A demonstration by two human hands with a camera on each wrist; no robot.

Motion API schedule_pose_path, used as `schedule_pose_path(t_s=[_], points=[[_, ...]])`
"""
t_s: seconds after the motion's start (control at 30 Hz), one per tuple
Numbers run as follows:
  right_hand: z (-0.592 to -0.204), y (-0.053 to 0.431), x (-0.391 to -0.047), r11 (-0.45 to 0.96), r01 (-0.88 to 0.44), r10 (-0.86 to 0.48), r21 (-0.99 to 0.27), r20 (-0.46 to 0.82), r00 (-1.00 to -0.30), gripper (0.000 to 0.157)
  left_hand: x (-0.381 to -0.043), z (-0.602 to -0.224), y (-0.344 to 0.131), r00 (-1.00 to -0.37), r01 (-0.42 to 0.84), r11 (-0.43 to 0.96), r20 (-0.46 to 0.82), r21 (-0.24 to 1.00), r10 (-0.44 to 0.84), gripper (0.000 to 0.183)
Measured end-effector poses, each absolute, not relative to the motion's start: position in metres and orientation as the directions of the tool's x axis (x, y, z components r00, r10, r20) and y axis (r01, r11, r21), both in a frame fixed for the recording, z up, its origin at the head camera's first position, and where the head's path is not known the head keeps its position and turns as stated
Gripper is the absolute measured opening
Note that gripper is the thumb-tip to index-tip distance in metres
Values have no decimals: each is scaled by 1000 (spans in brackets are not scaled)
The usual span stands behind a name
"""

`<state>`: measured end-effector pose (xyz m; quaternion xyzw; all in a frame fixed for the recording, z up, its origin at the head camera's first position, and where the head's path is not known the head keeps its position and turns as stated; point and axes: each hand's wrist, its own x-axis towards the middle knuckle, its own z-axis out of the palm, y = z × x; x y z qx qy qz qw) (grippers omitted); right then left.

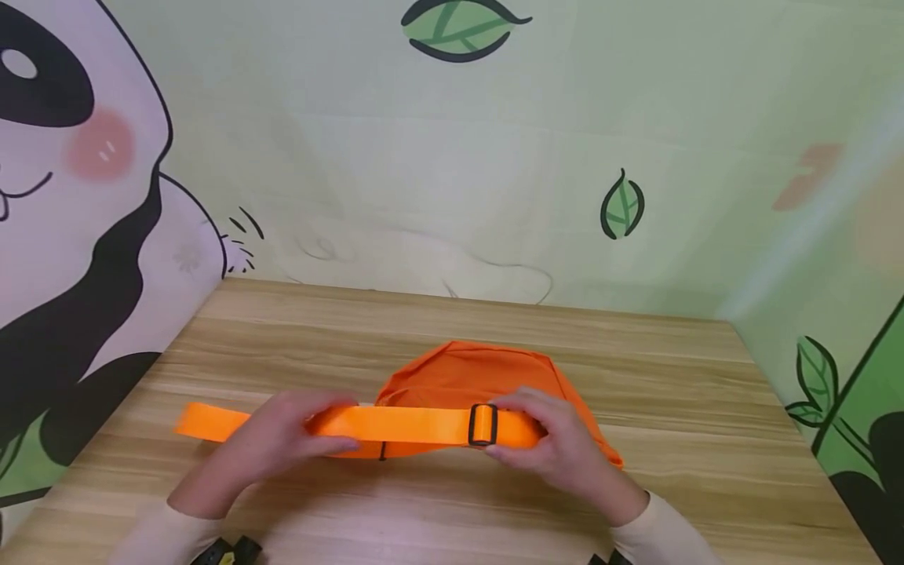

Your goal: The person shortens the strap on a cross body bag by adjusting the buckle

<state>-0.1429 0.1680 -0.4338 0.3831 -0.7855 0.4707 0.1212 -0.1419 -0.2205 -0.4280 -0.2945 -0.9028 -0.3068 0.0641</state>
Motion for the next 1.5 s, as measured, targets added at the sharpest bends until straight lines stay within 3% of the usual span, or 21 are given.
schedule_pose_path(t_s=[0.2,0.37,0.6,0.8,0.97,1.23,1.5], points=[[-433,171,-142,271,-713,-490,-646,545,-680,47,-143,-430,-226,-824,549,641,220,536,522,38],[-430,167,-142,283,-730,-492,-622,559,-667,48,-142,-424,-193,-821,523,621,149,584,552,50],[-428,158,-142,281,-752,-534,-596,555,-638,46,-140,-429,-130,-757,571,448,228,688,613,64],[-428,160,-140,290,-733,-574,-615,501,-648,47,-140,-436,-110,-744,577,309,332,756,580,43],[-429,173,-139,342,-741,-569,-578,501,-652,45,-143,-436,-114,-737,597,297,363,746,570,40],[-432,181,-141,368,-804,-603,-466,539,-589,36,-142,-435,-115,-683,697,356,426,623,593,55],[-434,174,-141,296,-840,-550,-454,638,-539,34,-142,-433,-113,-707,663,320,424,677,567,51]])
